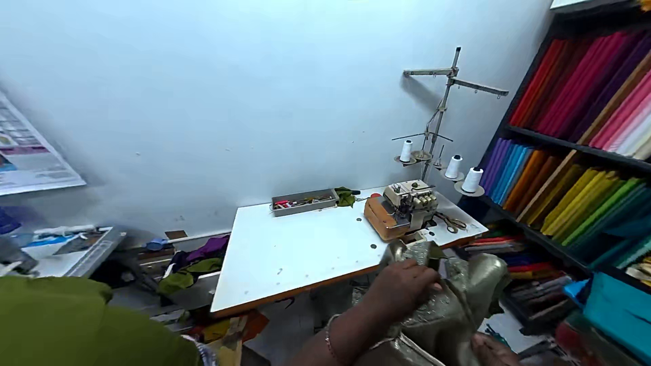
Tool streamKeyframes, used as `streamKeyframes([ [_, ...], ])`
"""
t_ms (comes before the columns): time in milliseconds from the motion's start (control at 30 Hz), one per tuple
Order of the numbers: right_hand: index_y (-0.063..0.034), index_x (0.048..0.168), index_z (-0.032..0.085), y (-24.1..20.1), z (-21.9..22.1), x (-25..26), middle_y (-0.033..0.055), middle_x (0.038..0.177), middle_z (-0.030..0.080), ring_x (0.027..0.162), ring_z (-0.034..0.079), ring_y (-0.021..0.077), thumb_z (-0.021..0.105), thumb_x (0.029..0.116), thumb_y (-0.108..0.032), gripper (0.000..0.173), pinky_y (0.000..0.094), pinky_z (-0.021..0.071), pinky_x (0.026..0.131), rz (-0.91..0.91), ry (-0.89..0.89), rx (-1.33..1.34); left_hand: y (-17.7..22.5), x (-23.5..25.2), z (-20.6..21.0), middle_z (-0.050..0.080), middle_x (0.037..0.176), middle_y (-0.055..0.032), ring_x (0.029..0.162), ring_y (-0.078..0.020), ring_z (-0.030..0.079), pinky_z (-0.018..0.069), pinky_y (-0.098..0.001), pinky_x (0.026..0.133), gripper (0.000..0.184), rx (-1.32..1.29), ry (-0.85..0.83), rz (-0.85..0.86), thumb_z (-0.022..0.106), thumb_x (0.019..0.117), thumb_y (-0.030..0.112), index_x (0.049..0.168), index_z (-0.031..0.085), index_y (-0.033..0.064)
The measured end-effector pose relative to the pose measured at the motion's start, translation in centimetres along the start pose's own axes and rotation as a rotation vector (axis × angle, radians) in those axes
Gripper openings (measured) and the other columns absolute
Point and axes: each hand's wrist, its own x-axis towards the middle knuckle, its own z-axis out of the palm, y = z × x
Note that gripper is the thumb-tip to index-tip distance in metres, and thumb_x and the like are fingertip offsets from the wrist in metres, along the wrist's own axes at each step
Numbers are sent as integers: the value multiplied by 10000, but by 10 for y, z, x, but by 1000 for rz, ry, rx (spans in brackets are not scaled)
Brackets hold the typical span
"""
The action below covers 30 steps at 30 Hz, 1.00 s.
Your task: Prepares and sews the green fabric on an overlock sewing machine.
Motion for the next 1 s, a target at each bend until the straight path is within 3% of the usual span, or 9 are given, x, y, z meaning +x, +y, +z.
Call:
streamKeyframes([
  [100, -167, 879, 626, -2, -5, 94, -165, 743, 579, 702, 563, -76, 389, 1054, -178, 295, 168, 504, 703, 35, -89, 35, -51, 29, -3, 729, 891, -111, 845, -276, 714, 597, -443, 763, 129, 66, 32, -129, 645, 974, 111, 989, 741, 26],
  [267, 5, 1008, 661, -21, 31, 232, 32, 863, 607, 832, 591, 71, 398, 1098, -195, 342, 300, 507, 807, 42, -260, -25, -132, 58, -37, 703, 961, -198, 924, -358, 683, 561, -482, 866, 137, 272, 191, -234, 605, 979, 19, 1036, 704, -57],
  [400, -67, 948, 647, -35, 84, 303, -7, 770, 565, 721, 550, 59, 420, 1106, -248, 331, 274, 476, 701, -48, -252, 81, -235, 83, -68, 720, 936, -186, 937, -310, 681, 539, -373, 903, 147, 446, 449, 78, 593, 981, 52, 950, 710, -32],
  [533, -31, 1157, 653, -49, 127, 357, 72, 983, 649, 901, 624, 121, 392, 1116, -297, 375, 350, 529, 826, 57, -228, 285, -318, 96, -108, 717, 1160, -168, 1192, -297, 630, 455, -371, 1087, 104, 436, 452, 183, 655, 981, 88, 980, 749, 42],
  [600, -24, 1270, 609, -47, 143, 382, 131, 1112, 643, 988, 639, 185, 373, 1122, -317, 404, 391, 542, 852, 195, -222, 366, -348, 87, -115, 683, 1296, -147, 1304, -313, 570, 393, -471, 1137, 170, 360, 351, 4, 639, 1002, 165, 1014, 784, 77],
  [700, -30, 1368, 543, -23, 160, 416, 142, 1148, 626, 973, 630, 192, 333, 1129, -333, 439, 369, 532, 812, 362, -205, 357, -351, 70, -126, 444, 1598, -112, 1508, -377, 329, 233, -660, 1163, 336, 257, 11, -648, 511, 1083, 287, 1232, 737, 88],
  [867, -11, 1327, 542, 35, 189, 445, 91, 979, 641, 768, 628, 129, 345, 1133, -286, 389, 288, 531, 675, 549, -222, 357, -350, 24, -75, 600, 1350, -278, 1227, -461, 596, 459, -659, 1033, 613, -85, -337, -1231, 494, 1047, 536, 1455, 537, 80],
  [967, -23, 1286, 583, 49, 202, 455, 52, 957, 619, 764, 581, 90, 372, 1127, -263, 357, 259, 490, 665, 563, -244, 300, -351, 3, -38, 558, 1398, -278, 1271, -434, 577, 445, -622, 1068, 671, -260, -440, -1372, 502, 1051, 515, 1543, 407, 69],
  [1000, -22, 1310, 593, 54, 202, 460, 73, 1027, 649, 856, 612, 108, 379, 1124, -265, 373, 289, 514, 752, 560, -249, 290, -359, -4, -30, 583, 1374, -267, 1251, -408, 597, 457, -598, 1066, 622, -305, -379, -1377, 517, 1061, 461, 1513, 423, 44],
])
